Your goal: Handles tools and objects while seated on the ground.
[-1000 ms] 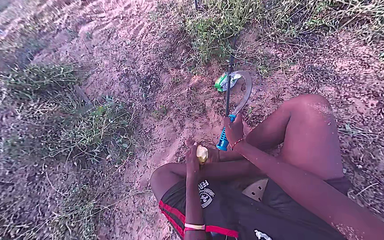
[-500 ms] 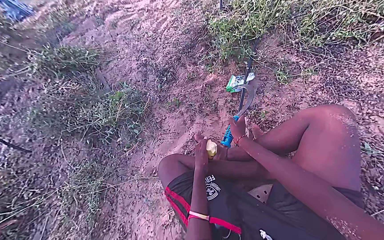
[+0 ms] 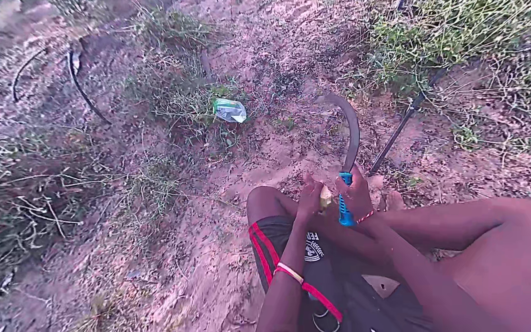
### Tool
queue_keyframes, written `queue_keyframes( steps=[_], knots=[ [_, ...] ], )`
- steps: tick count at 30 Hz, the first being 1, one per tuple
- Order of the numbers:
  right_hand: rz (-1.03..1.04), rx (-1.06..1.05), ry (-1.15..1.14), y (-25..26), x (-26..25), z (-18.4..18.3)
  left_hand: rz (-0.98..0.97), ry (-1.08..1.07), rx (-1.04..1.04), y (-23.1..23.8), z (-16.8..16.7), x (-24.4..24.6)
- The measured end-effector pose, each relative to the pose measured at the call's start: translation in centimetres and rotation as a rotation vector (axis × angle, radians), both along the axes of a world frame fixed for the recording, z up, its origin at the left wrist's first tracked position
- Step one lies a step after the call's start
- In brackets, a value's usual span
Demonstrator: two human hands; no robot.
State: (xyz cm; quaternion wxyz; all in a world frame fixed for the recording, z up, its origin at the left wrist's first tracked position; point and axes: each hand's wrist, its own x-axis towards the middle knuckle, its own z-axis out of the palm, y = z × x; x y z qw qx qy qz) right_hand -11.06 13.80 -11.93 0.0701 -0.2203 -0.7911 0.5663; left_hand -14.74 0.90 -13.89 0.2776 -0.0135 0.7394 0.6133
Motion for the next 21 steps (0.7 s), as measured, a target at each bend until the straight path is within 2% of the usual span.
queue_keyframes(
  steps=[3,6,9,12,13,15,19,21],
  knots=[
    [-0.173,-0.133,-0.103,1.0,-0.7,-0.5,-0.014,0.049,-0.011,0.1,0.0,0.1],
    [-0.299,-0.255,-0.138,1.8,-2.3,-1.2,0.042,0.011,0.015,0.0,0.1,0.0],
    [-0.296,-0.324,-0.114,2.9,-3.9,-2.3,0.140,-0.037,0.063,0.1,0.1,-0.2],
    [-0.177,-0.493,-0.010,4.1,-4.1,-2.7,0.243,-0.075,0.145,0.0,0.1,-0.3],
    [-0.126,-0.494,0.018,4.4,-4.0,-2.9,0.268,-0.077,0.170,-0.2,0.1,-0.5],
    [-0.095,-0.365,0.048,4.4,-3.4,-3.4,0.293,-0.086,0.194,-0.5,0.1,-0.5],
    [-0.304,-0.147,0.081,3.5,-4.2,-3.9,0.314,-0.094,0.178,-0.1,0.0,-0.5],
    [-0.317,-0.146,-0.034,4.5,-5.2,-4.1,0.320,-0.111,0.180,0.0,0.3,-0.5]
  ],
)
